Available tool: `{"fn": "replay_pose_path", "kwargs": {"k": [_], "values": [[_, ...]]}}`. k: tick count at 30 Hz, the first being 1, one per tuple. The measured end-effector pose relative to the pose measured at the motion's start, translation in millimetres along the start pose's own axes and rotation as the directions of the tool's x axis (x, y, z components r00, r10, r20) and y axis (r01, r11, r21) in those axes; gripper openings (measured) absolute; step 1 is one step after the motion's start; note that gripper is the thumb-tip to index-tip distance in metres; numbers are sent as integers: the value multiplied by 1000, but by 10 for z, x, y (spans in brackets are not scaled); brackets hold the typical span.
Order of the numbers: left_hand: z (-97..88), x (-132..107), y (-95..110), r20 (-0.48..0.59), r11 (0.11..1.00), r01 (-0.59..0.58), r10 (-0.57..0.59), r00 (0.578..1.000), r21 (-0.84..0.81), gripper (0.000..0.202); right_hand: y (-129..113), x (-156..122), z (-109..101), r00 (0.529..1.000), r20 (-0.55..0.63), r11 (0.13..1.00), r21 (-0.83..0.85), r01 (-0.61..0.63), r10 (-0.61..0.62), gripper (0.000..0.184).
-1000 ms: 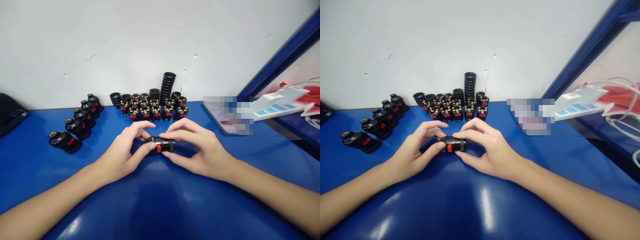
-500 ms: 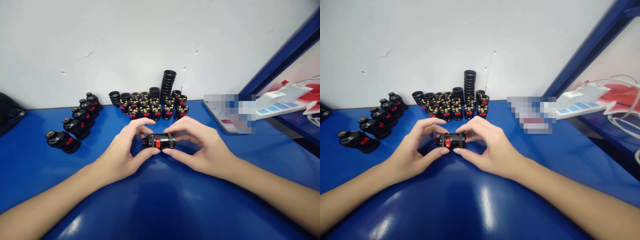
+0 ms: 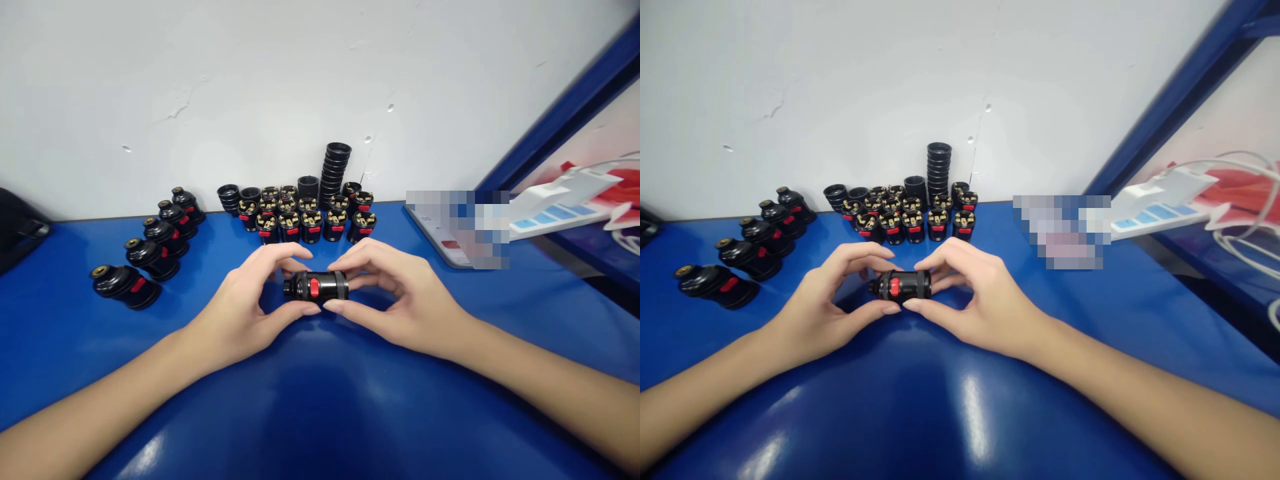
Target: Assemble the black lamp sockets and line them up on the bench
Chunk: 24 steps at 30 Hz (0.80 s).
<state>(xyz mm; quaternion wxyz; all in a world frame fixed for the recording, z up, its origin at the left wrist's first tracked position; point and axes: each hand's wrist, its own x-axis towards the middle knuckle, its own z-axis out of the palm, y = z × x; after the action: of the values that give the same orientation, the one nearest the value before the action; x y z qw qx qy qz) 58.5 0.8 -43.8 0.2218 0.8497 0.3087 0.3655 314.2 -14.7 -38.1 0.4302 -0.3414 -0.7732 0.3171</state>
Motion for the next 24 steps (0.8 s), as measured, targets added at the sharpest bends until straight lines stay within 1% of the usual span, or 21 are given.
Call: {"fn": "replay_pose_path", "kwargs": {"k": [3,4,5,7,8,10,11,12,15,20,24], "values": [[3,0,-30,-59,991,-101,107,993,86,52,-5,0,11,999,3,999,33,-32,32,28],[1,-1,-33,-68,987,-118,126,990,106,53,-9,0,14,1000,1,999,37,-31,31,28],[-2,-1,-31,-70,987,-117,126,990,113,59,-13,1,15,1000,-1,999,39,-25,25,28],[-11,1,-16,-39,994,-58,62,997,89,70,-19,2,15,1000,-1,999,41,-11,11,27],[-15,3,-5,-7,998,-6,6,1000,68,66,-20,3,14,1000,2,999,41,-4,3,27],[-18,9,17,54,996,88,-90,995,35,43,-18,5,10,1000,11,999,35,9,-9,27],[-18,12,27,77,993,115,-116,990,24,34,-16,6,7,1000,16,999,30,15,-15,27],[-16,15,33,92,992,125,-125,988,12,30,-13,8,5,1000,20,999,26,19,-20,27],[-12,16,31,89,996,90,-88,992,-13,33,-5,12,-4,1000,20,1000,15,7,-7,27],[-23,-9,-13,-26,1000,5,-4,1000,23,45,4,12,-8,1000,0,1000,12,-27,27,26],[-29,-22,-31,-52,999,-36,37,998,20,42,-12,-3,-6,999,-6,999,14,-39,39,27]]}}
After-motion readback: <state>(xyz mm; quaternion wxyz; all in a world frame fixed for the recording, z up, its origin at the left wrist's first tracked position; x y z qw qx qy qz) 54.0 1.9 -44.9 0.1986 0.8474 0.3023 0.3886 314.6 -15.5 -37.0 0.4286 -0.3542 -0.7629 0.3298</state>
